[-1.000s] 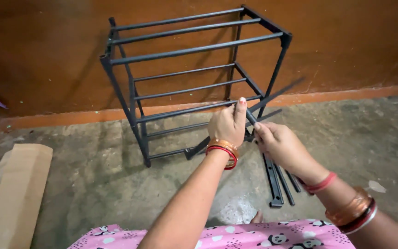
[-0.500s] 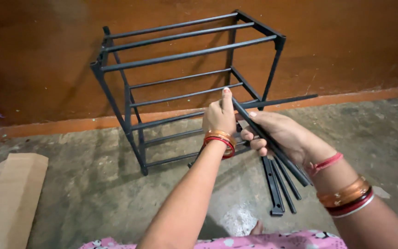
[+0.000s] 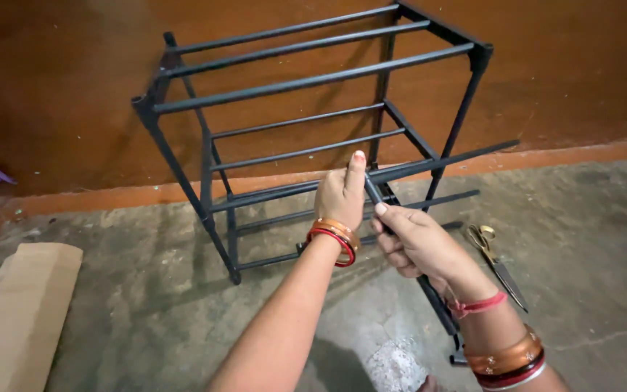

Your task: The person assembles a black metal rack by inserting vertical and horizontal bars into the frame. They connect multiple bars to form the structure, adjusting the pieces to fit securely.

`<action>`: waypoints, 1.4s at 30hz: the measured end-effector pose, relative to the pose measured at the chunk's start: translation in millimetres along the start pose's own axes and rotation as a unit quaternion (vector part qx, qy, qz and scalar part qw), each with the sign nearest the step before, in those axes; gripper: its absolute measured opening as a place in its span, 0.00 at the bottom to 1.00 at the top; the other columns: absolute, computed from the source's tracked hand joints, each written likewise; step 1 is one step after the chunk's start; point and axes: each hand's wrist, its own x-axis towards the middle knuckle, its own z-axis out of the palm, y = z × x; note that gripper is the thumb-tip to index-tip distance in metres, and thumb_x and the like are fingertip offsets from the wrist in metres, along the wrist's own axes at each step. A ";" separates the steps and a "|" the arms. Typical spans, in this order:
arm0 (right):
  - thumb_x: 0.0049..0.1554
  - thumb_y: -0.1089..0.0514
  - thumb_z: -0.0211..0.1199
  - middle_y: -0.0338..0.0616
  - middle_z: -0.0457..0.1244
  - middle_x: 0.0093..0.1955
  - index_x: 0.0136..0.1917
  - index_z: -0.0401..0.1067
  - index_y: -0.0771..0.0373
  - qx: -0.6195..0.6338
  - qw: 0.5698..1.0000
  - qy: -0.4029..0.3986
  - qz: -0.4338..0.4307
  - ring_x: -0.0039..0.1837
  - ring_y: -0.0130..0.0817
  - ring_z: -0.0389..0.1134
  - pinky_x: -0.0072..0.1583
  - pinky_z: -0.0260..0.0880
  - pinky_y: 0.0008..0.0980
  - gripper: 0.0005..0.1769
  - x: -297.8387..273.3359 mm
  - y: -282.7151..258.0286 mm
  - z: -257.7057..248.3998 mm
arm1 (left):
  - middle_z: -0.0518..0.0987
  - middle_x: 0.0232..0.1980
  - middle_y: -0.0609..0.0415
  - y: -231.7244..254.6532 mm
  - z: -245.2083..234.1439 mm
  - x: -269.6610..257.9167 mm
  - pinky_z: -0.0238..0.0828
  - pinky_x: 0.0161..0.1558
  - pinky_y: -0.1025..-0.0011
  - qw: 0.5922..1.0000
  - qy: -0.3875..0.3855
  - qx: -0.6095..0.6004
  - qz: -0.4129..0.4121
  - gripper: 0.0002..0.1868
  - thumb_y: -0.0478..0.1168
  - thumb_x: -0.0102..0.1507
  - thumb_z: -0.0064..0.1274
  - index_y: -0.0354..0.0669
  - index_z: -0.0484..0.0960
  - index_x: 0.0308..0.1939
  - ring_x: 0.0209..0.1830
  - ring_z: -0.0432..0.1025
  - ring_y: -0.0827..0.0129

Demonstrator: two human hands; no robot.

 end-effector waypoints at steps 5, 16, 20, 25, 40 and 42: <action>0.66 0.46 0.57 0.55 0.64 0.30 0.39 0.69 0.62 -0.538 0.736 0.265 -0.314 0.33 0.51 0.64 0.35 0.63 0.45 0.20 -10.2 -7.6 0.1 | 0.76 0.23 0.37 11.4 20.0 7.1 0.66 0.32 0.52 1.000 0.004 -0.003 0.016 0.40 0.67 0.68 0.32 0.38 0.79 0.21 0.27 0.74 0.43; 0.61 0.46 0.52 0.39 0.61 0.29 0.50 0.73 0.60 -0.100 0.985 0.109 -0.090 0.29 0.30 0.60 0.31 0.62 0.32 0.17 -72.8 -39.0 0.6 | 0.79 0.24 0.42 63.3 23.2 -35.2 0.71 0.33 0.54 0.998 0.040 0.041 0.028 0.35 0.68 0.65 0.36 0.47 0.86 0.26 0.30 0.78 0.45; 0.63 0.48 0.53 0.36 0.58 0.30 0.48 0.70 0.60 0.248 0.963 -0.082 0.062 0.29 0.26 0.57 0.30 0.58 0.29 0.14 -70.5 -15.2 -10.7 | 0.79 0.24 0.43 43.0 21.6 -40.3 0.70 0.32 0.55 1.000 -0.014 0.014 0.017 0.35 0.67 0.65 0.35 0.46 0.84 0.24 0.29 0.78 0.47; 0.65 0.49 0.53 0.33 0.55 0.30 0.45 0.67 0.60 0.385 0.900 -0.189 0.080 0.29 0.22 0.53 0.30 0.53 0.25 0.12 -57.5 19.8 -9.4 | 0.79 0.26 0.41 9.7 46.1 -37.1 0.69 0.33 0.55 0.999 -0.023 -0.013 0.033 0.34 0.66 0.66 0.37 0.46 0.83 0.25 0.31 0.77 0.45; 0.66 0.47 0.53 0.48 0.63 0.36 0.49 0.71 0.67 -0.380 0.857 0.332 -0.102 0.38 0.39 0.63 0.41 0.64 0.42 0.20 -0.3 53.2 -142.4 | 0.69 0.19 0.54 -67.1 40.1 13.4 0.55 0.15 0.70 0.900 0.097 -0.302 -0.299 0.36 0.69 0.62 0.48 0.36 0.72 0.23 0.13 0.64 0.71; 0.63 0.47 0.57 0.53 0.68 0.43 0.54 0.73 0.68 -0.446 0.842 0.290 -0.092 0.47 0.43 0.69 0.50 0.67 0.44 0.21 25.4 74.6 -173.9 | 0.70 0.19 0.53 -64.5 35.8 15.2 0.56 0.15 0.69 0.890 0.107 -0.316 -0.312 0.35 0.68 0.61 0.49 0.36 0.73 0.24 0.11 0.63 0.70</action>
